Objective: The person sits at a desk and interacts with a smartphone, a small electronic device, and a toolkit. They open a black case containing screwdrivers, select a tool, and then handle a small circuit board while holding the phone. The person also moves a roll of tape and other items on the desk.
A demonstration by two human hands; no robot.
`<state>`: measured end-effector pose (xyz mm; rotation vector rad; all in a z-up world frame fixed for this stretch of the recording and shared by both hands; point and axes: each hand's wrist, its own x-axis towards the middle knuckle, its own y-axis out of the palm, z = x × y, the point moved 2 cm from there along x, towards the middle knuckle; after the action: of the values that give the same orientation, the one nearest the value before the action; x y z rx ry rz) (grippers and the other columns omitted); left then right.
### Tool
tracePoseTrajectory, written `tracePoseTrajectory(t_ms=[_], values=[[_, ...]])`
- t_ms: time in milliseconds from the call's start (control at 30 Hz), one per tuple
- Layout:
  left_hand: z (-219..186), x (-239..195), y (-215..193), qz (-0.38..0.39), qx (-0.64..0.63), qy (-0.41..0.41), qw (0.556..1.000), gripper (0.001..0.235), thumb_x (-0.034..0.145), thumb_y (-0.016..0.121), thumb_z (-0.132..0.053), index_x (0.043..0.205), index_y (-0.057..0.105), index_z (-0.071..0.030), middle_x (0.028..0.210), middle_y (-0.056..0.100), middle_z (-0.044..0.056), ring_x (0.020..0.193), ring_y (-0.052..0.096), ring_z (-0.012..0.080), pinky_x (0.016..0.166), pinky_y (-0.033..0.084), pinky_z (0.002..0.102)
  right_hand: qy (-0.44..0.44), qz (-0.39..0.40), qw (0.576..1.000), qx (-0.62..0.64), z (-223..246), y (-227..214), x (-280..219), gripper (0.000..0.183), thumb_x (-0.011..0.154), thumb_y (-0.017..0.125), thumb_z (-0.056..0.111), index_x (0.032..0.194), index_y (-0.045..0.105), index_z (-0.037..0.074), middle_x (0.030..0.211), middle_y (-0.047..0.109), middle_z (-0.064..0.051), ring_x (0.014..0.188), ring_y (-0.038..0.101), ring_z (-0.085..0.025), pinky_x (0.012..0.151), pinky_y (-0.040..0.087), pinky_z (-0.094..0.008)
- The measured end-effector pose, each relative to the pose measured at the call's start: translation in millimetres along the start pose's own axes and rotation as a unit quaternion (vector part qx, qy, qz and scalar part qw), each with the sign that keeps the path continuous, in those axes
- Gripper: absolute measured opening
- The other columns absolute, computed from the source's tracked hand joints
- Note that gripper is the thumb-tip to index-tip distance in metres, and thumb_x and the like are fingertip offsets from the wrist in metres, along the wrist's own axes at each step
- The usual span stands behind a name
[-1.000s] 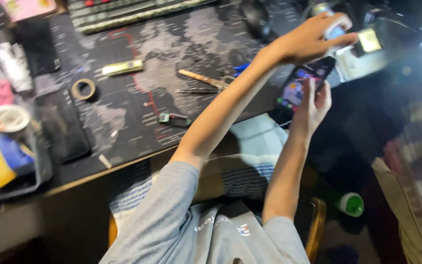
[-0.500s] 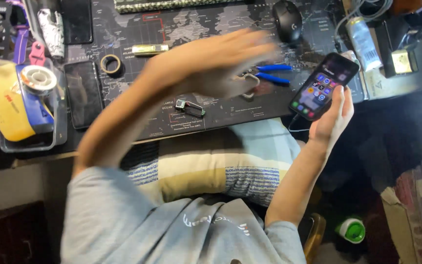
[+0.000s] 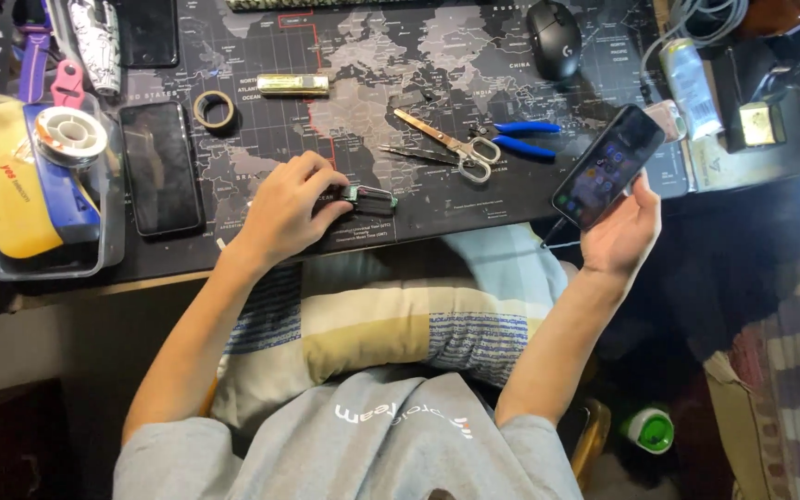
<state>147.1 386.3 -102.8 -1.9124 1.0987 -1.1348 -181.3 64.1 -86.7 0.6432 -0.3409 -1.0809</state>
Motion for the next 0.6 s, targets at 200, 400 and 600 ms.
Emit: tracePoseTrajectory(t_ms=[200,400,600], values=[[-25,14,-8,-0.028,-0.265,-0.037,0.963,0.022,0.105,0.079,-0.014,0.126,0.073,-0.014,0.096,0.063,0.002,0.075,0.066,0.0202,0.069,0.056,0.033,-0.033,0.110,0.993,0.018,-8,-3,9,0.047,0.084,0.060,0.001,0.130,0.063,0.009,0.106,0.065,-0.009,0.071,0.046,-0.009,0.059,0.033,-0.018],[-59,57,-12,-0.019,-0.396,0.012,0.918,0.027,0.104,0.077,0.000,0.130,0.073,-0.003,0.100,0.069,0.012,0.075,0.068,0.0233,0.072,0.057,0.037,-0.121,0.095,0.987,-0.045,-18,-8,13,0.066,0.082,0.062,-0.007,0.147,0.059,0.006,0.119,0.071,-0.023,0.096,0.066,-0.024,0.074,0.053,-0.030],[-99,113,-40,-0.012,-0.562,0.036,0.826,0.036,0.103,0.080,0.004,0.136,0.067,0.005,0.113,0.068,0.016,0.091,0.066,0.0177,0.089,0.059,0.034,-0.103,0.030,0.994,-0.004,-22,-14,15,0.076,0.091,0.055,-0.004,0.166,0.048,0.007,0.143,0.072,-0.025,0.122,0.075,-0.037,0.094,0.068,-0.045]])
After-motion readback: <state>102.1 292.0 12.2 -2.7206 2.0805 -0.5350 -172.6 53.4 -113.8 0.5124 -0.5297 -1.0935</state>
